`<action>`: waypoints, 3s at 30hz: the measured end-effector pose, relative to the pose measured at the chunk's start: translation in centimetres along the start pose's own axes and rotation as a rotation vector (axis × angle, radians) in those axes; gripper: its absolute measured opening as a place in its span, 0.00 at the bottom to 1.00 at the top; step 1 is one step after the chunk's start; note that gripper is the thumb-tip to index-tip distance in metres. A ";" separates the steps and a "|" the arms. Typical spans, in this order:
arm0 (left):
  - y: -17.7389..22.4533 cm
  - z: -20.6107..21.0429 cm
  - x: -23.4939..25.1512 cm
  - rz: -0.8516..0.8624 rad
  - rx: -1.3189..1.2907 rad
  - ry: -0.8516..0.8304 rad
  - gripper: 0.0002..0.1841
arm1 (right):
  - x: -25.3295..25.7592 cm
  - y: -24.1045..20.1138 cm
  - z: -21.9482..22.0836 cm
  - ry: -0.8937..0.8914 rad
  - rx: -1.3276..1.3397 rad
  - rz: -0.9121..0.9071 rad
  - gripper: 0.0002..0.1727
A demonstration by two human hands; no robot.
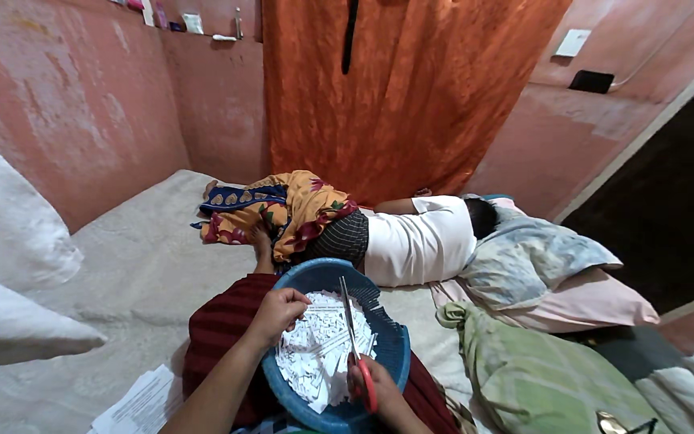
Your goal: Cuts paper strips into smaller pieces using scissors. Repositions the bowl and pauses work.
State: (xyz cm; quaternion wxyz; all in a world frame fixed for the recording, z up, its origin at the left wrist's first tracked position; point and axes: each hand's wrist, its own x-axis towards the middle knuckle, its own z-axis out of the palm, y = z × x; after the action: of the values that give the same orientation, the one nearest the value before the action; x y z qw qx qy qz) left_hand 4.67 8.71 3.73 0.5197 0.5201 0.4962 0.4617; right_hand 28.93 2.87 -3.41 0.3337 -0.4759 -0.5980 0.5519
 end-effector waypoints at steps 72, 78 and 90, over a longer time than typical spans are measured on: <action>-1.1 0.6 0.0 0.029 0.073 -0.035 0.03 | 0.2 0.0 0.3 -0.035 -0.097 0.016 0.16; -1.3 0.8 0.1 0.057 0.083 -0.030 0.04 | 0.4 -0.2 0.0 -0.111 -0.195 0.068 0.24; -1.6 0.7 -0.1 0.089 0.039 -0.032 0.03 | 0.1 -0.1 0.3 0.004 -0.103 0.013 0.16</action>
State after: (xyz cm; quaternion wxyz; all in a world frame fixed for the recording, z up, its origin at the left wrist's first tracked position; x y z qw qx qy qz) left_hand 5.34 8.53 2.13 0.4965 0.5589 0.4731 0.4661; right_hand 28.60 2.82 -3.36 0.3064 -0.4974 -0.6219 0.5215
